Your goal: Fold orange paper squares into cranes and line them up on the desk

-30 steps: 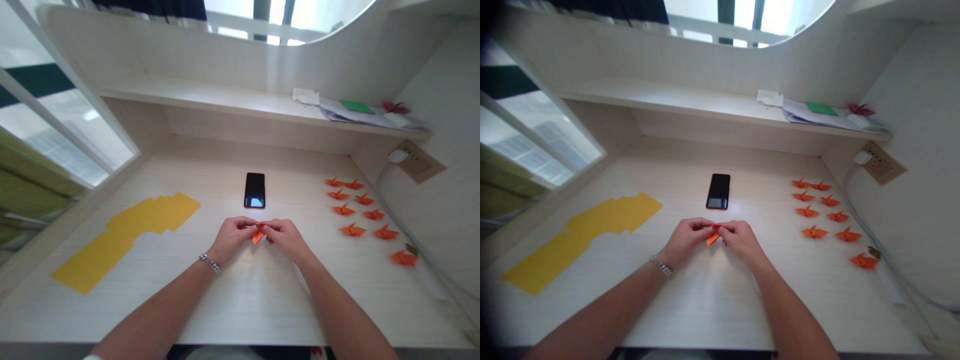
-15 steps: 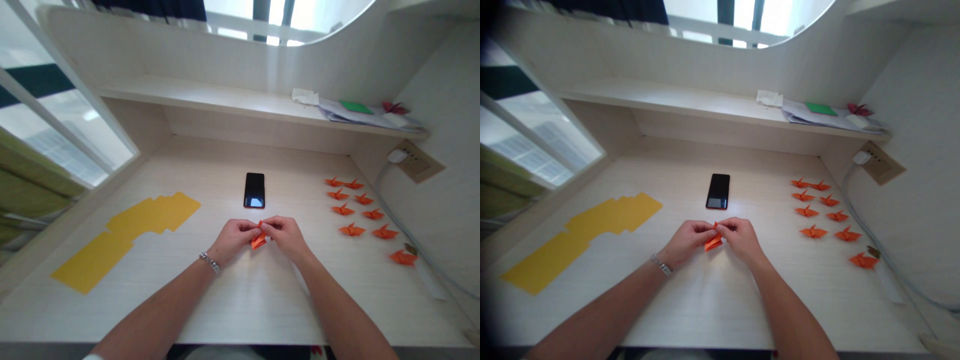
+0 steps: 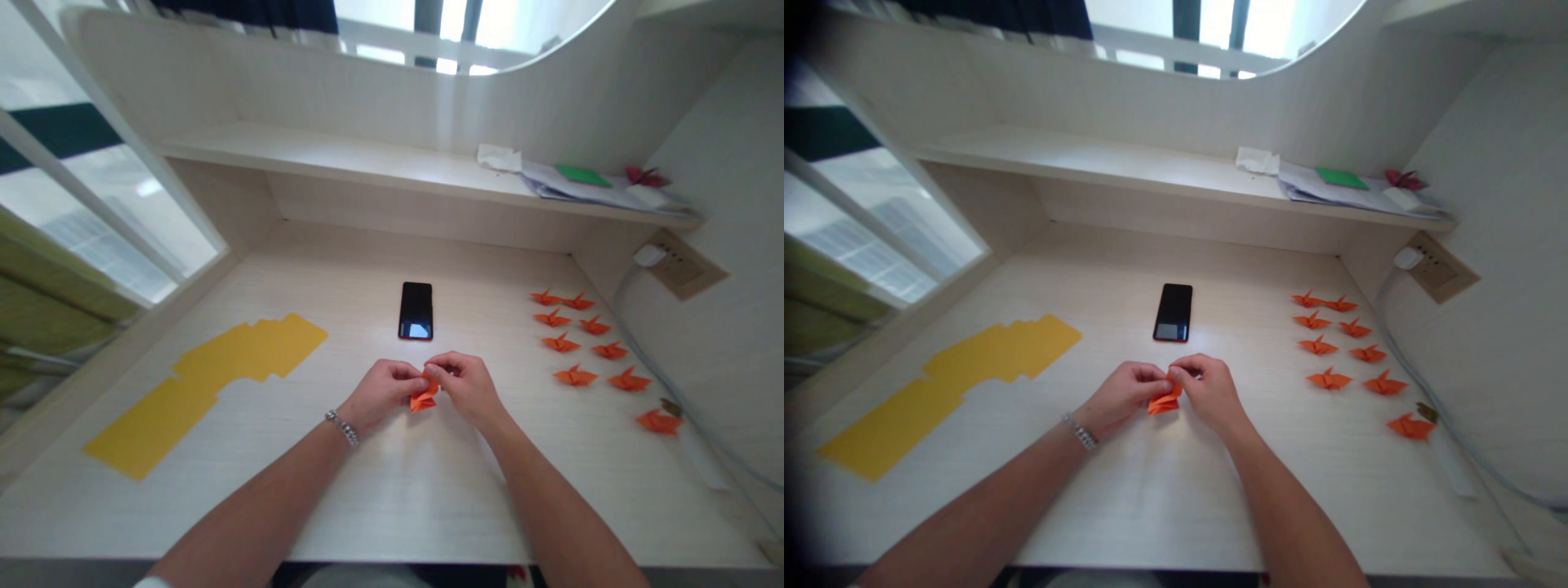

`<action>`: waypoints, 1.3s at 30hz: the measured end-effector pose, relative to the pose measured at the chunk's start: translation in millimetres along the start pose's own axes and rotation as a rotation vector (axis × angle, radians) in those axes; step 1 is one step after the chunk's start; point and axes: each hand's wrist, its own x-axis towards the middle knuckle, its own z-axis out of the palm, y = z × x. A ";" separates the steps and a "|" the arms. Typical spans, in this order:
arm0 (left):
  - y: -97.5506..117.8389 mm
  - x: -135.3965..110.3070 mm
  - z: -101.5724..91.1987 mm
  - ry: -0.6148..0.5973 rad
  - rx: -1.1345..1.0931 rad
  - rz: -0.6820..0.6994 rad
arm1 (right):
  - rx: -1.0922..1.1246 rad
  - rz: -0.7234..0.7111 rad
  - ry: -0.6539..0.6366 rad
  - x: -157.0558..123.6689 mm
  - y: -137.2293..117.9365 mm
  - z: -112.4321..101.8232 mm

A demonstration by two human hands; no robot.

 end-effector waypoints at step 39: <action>8.7 -1.1 0.1 0.179 0.126 0.177 | 0.147 0.094 -0.040 1.8 3.8 3.7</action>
